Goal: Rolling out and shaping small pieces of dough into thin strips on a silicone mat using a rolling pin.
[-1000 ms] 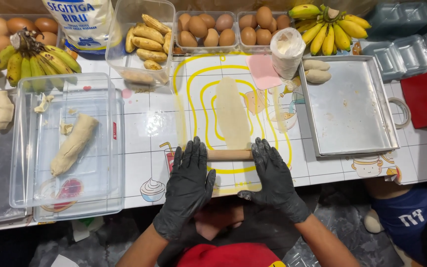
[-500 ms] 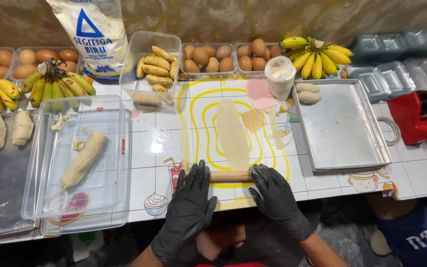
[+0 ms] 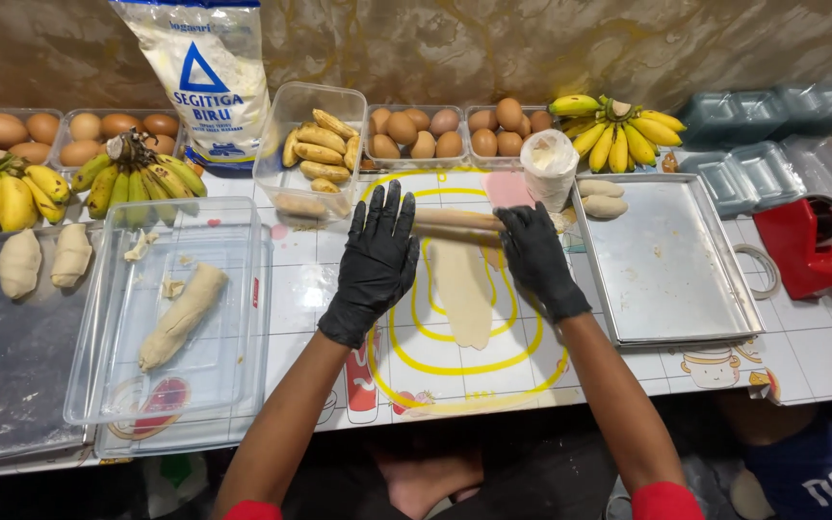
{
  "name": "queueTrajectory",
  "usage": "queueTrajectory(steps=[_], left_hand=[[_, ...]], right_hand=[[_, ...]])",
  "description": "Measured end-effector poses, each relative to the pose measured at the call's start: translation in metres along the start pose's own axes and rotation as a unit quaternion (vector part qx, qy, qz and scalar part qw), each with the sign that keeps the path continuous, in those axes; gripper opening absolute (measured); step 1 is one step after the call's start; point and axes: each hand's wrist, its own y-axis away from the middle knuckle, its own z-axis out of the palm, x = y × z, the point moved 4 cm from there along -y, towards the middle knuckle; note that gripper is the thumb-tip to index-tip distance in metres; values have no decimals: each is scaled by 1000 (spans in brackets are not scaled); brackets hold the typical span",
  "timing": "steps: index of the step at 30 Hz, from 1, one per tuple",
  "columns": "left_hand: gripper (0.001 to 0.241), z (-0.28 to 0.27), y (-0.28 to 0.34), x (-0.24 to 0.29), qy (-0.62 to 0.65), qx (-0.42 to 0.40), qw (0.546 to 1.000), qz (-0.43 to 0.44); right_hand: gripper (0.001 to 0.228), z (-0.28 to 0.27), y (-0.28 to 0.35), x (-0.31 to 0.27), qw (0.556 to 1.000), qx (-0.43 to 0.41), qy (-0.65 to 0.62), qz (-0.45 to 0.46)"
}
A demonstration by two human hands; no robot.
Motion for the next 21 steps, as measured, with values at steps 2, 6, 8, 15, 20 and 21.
queueTrajectory(steps=[2, 6, 8, 15, 20, 21], left_hand=[[67, 22, 6, -7, -9, 4, 1000, 4], [63, 44, 19, -9, 49, -21, 999, -12], [63, 55, 24, -7, 55, -35, 998, -11], [62, 63, 21, -12, 93, -59, 994, -22], [62, 56, 23, -14, 98, -62, 993, -40], [61, 56, 23, -13, 98, -61, 993, -40]], right_hand=[[43, 36, -21, 17, 1000, 5, 7, 13], [46, 64, -60, 16, 999, 5, 12, 48], [47, 85, -68, 29, 998, 5, 13, 62], [31, 62, -79, 22, 987, 67, 115, 95], [44, 35, -31, 21, 977, 84, 86, 174], [53, 29, -21, 20, 977, 53, 88, 184]])
